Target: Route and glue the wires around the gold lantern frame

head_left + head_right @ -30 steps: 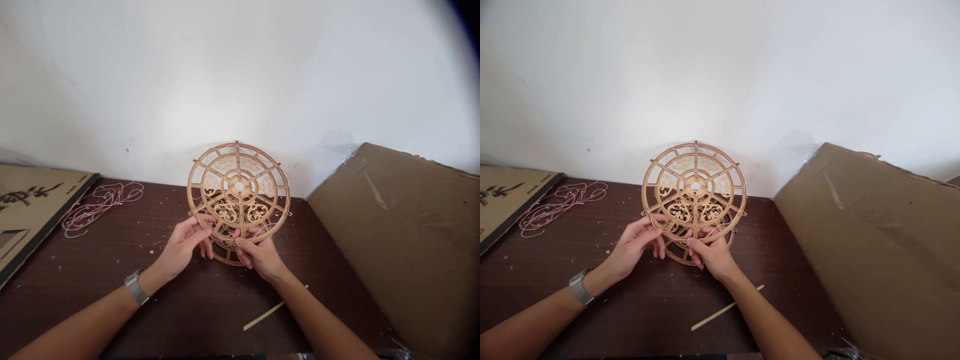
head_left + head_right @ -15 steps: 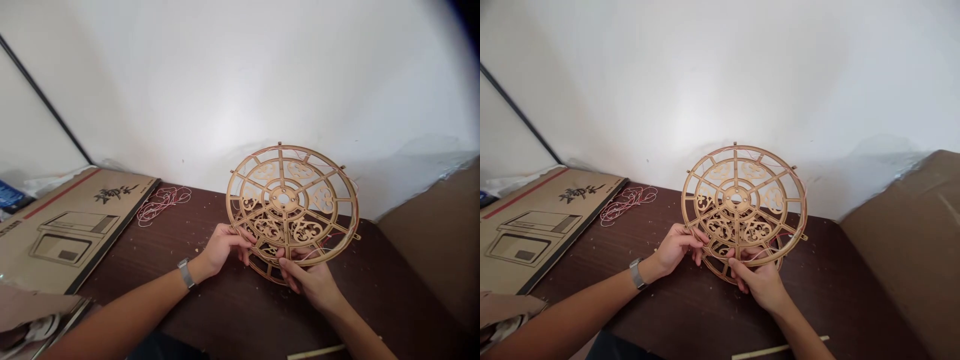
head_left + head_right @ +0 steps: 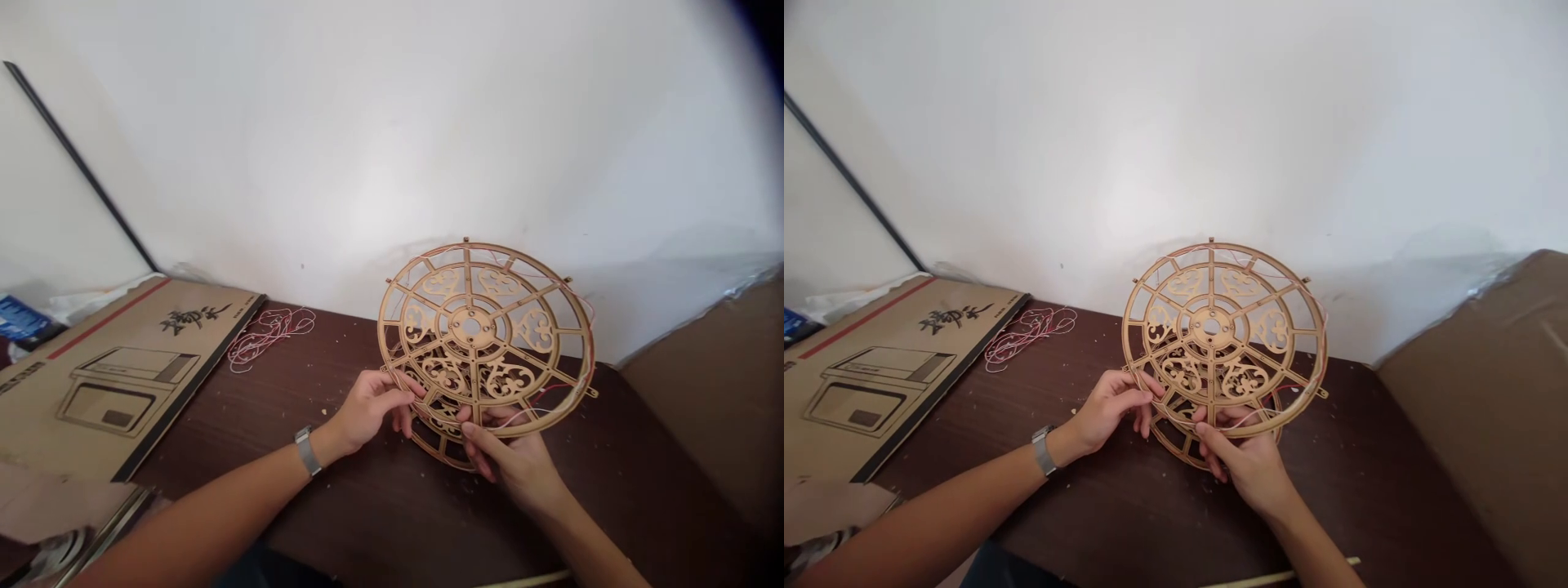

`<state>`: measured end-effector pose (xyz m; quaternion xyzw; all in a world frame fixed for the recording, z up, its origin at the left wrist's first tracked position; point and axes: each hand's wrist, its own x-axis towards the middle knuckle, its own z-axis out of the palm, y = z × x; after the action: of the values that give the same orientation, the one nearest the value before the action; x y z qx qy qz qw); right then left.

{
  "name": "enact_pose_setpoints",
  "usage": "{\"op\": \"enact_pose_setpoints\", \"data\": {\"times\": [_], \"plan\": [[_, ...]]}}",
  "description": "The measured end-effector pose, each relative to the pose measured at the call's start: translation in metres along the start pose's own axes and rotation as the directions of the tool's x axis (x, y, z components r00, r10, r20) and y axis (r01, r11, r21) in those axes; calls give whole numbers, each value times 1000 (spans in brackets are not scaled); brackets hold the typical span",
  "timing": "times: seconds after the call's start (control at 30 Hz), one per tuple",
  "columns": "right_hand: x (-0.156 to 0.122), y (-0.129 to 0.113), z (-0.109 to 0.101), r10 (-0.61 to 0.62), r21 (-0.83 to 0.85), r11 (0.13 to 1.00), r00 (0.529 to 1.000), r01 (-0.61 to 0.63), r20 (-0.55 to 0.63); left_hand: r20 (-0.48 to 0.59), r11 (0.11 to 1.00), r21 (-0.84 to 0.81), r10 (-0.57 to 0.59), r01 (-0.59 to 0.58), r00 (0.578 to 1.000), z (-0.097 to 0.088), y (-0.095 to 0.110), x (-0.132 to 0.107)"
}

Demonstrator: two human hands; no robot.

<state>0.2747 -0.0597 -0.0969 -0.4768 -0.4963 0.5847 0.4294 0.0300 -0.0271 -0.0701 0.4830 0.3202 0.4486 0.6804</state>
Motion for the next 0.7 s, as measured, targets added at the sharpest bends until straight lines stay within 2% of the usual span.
{"op": "enact_pose_setpoints", "data": {"times": [0.17,0.27,0.43,0.7], "plan": [[1,-5,2,-13,9,1000,1000,13,15,-7,1000,-4,-8,8,1000,-2,2,3],[2,-13,6,-12,37,999,998,10,63,-16,1000,-2,2,-2,1000,-3,4,4],[8,-23,12,-46,72,997,994,39,103,3,997,40,64,-64,998,-6,7,5],[11,-26,11,-71,92,994,989,59,133,25,982,138,124,-127,992,-7,8,8]]}}
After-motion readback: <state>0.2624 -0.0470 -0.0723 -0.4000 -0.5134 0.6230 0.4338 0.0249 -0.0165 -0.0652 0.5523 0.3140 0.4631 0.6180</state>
